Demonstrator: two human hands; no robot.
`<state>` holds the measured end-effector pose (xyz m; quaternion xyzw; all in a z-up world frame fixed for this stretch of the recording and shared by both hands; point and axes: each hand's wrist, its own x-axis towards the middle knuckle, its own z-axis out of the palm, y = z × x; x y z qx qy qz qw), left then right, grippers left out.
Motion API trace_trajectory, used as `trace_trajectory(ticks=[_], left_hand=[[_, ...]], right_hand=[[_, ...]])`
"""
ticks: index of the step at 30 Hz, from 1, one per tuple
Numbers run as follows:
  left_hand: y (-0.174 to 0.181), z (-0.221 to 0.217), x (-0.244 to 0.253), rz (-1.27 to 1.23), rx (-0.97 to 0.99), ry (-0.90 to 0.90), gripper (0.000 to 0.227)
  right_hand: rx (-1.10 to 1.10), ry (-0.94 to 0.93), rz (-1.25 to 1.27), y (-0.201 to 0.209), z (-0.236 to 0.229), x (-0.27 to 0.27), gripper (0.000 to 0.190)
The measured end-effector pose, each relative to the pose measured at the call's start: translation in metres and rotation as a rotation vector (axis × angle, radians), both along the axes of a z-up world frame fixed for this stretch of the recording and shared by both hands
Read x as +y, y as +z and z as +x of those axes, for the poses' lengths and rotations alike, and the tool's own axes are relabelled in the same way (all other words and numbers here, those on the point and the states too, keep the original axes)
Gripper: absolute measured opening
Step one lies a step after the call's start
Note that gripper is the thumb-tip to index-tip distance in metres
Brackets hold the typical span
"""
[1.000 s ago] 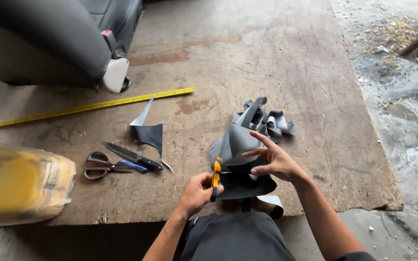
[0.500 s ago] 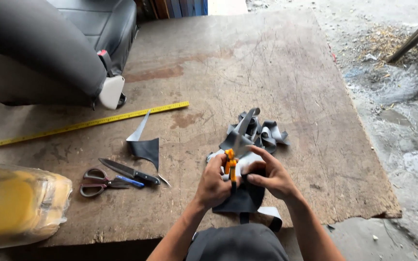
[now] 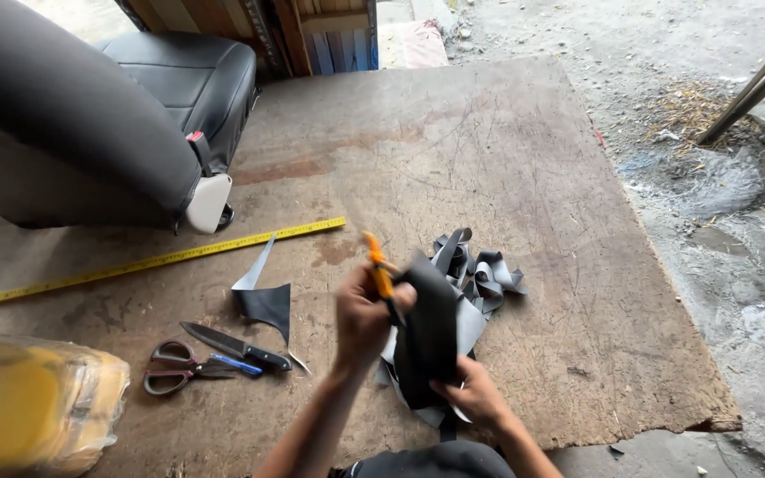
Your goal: Cutting and trimming strips of black upholstery material using scissors on a wooden workbench.
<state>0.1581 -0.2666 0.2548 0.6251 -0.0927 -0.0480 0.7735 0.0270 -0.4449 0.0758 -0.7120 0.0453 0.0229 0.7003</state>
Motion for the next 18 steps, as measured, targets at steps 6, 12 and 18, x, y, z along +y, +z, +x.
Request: trace_trajectory(ticks=[6,12,18], left_hand=[[-0.001,0.052,0.016,0.134,-0.041,0.284,0.027],[-0.068,0.002,0.023,0.329,0.51,0.076,0.031],[-0.122,-0.083,0.024,0.171,0.76,-0.234,0.039]], right_hand=[[0.136,-0.063,0.428,-0.04,-0.018,0.007,0.051],[0.337,-0.517,0.671,0.042,0.017,-0.013,0.085],[0.348,-0.455,0.539,0.041,0.039,-0.045,0.048]])
